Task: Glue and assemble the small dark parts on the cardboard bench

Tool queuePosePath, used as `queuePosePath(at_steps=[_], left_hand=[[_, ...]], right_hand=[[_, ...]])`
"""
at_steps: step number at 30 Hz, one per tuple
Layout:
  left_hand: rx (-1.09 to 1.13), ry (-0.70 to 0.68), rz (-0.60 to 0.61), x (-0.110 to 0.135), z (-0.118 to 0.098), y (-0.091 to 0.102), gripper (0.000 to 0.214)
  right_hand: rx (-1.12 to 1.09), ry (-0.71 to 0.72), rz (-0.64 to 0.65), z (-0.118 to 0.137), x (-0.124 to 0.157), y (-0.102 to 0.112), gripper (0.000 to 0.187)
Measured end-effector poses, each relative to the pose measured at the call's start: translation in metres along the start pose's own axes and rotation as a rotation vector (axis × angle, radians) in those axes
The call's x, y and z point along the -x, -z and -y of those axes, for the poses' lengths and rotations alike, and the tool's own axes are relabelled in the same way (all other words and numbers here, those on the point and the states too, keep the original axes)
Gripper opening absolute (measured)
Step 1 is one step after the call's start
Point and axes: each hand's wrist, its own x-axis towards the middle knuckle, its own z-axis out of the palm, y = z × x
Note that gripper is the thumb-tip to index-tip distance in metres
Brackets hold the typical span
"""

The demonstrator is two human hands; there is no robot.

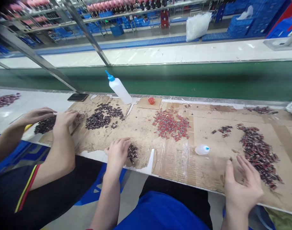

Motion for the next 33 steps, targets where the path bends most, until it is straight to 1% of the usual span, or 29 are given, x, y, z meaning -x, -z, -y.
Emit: queuePosePath(at_steps=[2,3,4,6,7,9,12,14,16,17,19,21,23,25,27,30,33], left_hand=[[-0.049,0.031,0.059,-0.006,0.014,0.002,0.021],[-0.056,0.024,0.080,-0.008,0.018,0.002,0.020],[-0.055,0.011,0.094,-0.009,0.020,0.001,0.021],[-0.046,-0.011,0.109,-0.011,0.023,-0.001,0.022],[-0.042,-0.010,0.106,-0.011,0.023,-0.003,0.022],[-0.038,0.003,0.089,-0.013,0.025,-0.007,0.022],[-0.031,0.018,0.031,-0.014,0.028,-0.009,0.022],[0.000,0.008,0.009,-0.013,0.026,-0.008,0.022],[0.092,-0.036,-0.002,-0.009,0.017,-0.007,0.021],[0.169,-0.080,0.002,-0.006,0.009,-0.008,0.021],[0.371,-0.203,0.039,0.004,-0.013,-0.012,0.021],[0.561,-0.345,0.133,0.019,-0.041,-0.020,0.019],[0.658,-0.454,0.255,0.035,-0.068,-0.031,0.016],[0.626,-0.504,0.316,0.048,-0.088,-0.044,0.015],[0.553,-0.494,0.309,0.057,-0.098,-0.055,0.014],[0.453,-0.450,0.217,0.061,-0.098,-0.067,0.012],[0.410,-0.461,0.136,0.060,-0.090,-0.072,0.010]], right_hand=[[0.129,0.171,0.047,-0.006,-0.005,-0.006,0.044],[0.178,0.240,0.066,-0.007,-0.005,-0.011,0.050],[0.205,0.297,0.120,-0.008,-0.005,-0.017,0.057],[0.226,0.327,0.221,-0.009,-0.003,-0.029,0.066],[0.222,0.313,0.266,-0.008,-0.002,-0.035,0.066],[0.181,0.268,0.320,-0.006,-0.001,-0.044,0.059],[0.076,0.159,0.366,-0.002,0.000,-0.049,0.044],[-0.025,0.021,0.390,0.000,0.002,-0.047,0.040],[-0.168,-0.135,0.418,0.001,0.005,-0.044,0.040],[-0.247,-0.203,0.428,0.001,0.007,-0.042,0.040],[-0.383,-0.295,0.430,0.003,0.010,-0.038,0.041],[-0.481,-0.345,0.395,0.004,0.013,-0.034,0.039],[-0.567,-0.387,0.339,0.007,0.015,-0.033,0.038],[-0.647,-0.444,0.275,0.010,0.018,-0.033,0.038],[-0.697,-0.509,0.212,0.012,0.021,-0.035,0.037],[-0.713,-0.588,0.183,0.014,0.026,-0.039,0.037],[-0.697,-0.592,0.205,0.015,0.031,-0.041,0.039]])
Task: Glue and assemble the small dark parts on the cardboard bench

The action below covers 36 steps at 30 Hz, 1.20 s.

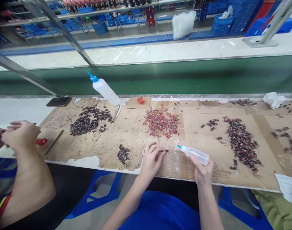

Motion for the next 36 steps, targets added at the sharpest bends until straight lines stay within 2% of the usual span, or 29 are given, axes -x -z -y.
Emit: queuePosePath(at_steps=[7,13,21,29,33,36], left_hand=[[0.019,-0.150,-0.047,0.003,0.007,0.001,0.023],[0.076,-0.078,0.001,-0.001,0.010,0.001,0.019],[0.119,0.022,0.063,-0.005,0.004,0.006,0.015],[0.114,0.016,0.039,-0.004,0.004,0.006,0.017],[0.114,0.022,0.042,-0.005,0.003,0.007,0.016],[0.103,0.033,0.049,-0.005,0.003,0.008,0.016]], right_hand=[[0.295,0.146,0.046,0.002,0.008,-0.007,0.032],[0.458,0.270,0.150,0.011,0.012,-0.019,0.032],[0.526,0.268,0.183,0.012,0.010,-0.022,0.031],[0.530,0.261,0.168,0.010,0.009,-0.023,0.029],[0.521,0.239,0.123,0.009,0.009,-0.022,0.035],[0.507,0.221,0.136,0.008,0.009,-0.020,0.039]])
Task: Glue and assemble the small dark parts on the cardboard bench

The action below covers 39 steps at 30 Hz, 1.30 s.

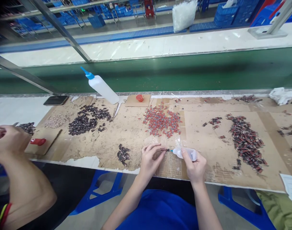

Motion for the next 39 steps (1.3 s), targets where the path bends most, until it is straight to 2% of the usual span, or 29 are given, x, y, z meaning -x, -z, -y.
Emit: queuePosePath(at_steps=[6,10,14,19,23,29,33,36,39], left_hand=[[-0.011,-0.006,0.003,0.000,0.000,-0.001,0.018],[-0.008,0.009,0.004,0.000,0.001,-0.001,0.018],[0.012,0.020,0.012,0.000,0.000,-0.001,0.017],[0.030,0.030,0.027,0.001,-0.003,0.002,0.015],[0.020,0.039,0.040,-0.010,-0.004,0.015,0.008],[-0.196,0.050,-0.138,-0.044,0.007,0.031,0.013],[-0.275,0.013,-0.114,-0.054,0.016,0.030,0.020],[-0.311,-0.007,-0.082,-0.054,0.019,0.029,0.020],[-0.333,-0.026,-0.051,-0.053,0.018,0.029,0.017]], right_hand=[[-0.011,-0.007,0.044,0.002,-0.002,-0.002,0.035],[-0.007,-0.027,0.017,0.003,-0.003,-0.002,0.043],[-0.034,-0.047,-0.008,-0.003,-0.002,0.000,0.041],[-0.165,-0.045,-0.155,-0.010,-0.003,0.005,0.026],[-0.157,0.022,-0.223,-0.011,-0.013,0.010,0.041],[-0.055,0.051,-0.158,-0.027,-0.030,0.017,0.053],[0.019,-0.003,-0.185,-0.036,-0.030,0.020,0.052],[0.000,-0.022,-0.170,-0.033,-0.025,0.021,0.057],[0.021,0.060,-0.215,-0.023,-0.016,0.022,0.072]])
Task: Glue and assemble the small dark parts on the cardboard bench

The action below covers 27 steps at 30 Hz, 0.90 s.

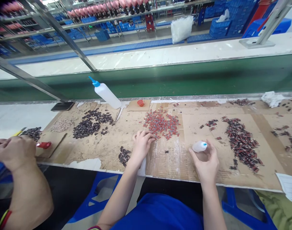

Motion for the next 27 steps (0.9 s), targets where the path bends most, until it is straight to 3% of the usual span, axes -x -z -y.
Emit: queuePosePath(at_steps=[3,6,8,10,13,18,27], left_hand=[[-0.005,-0.040,0.018,0.000,-0.002,0.002,0.016],[-0.022,-0.063,0.042,-0.001,-0.003,0.002,0.015],[-0.041,-0.054,0.060,-0.002,-0.004,0.000,0.014],[-0.052,-0.041,0.069,0.000,-0.006,-0.002,0.013],[0.010,-0.045,0.079,0.008,-0.014,-0.002,0.014],[0.270,-0.070,0.142,0.031,-0.033,0.007,0.014],[0.376,-0.070,0.188,0.036,-0.035,0.004,0.012]], right_hand=[[0.061,0.196,-0.135,0.010,0.012,0.005,0.079],[0.108,0.447,-0.282,0.013,0.026,0.010,0.071],[0.158,0.581,-0.289,0.014,0.033,0.008,0.057],[0.201,0.645,-0.190,0.017,0.037,0.001,0.037],[0.166,0.630,0.055,0.025,0.037,-0.016,0.015],[-0.023,0.500,0.368,0.033,0.034,-0.034,0.011],[-0.071,0.357,0.448,0.025,0.037,-0.031,0.011]])
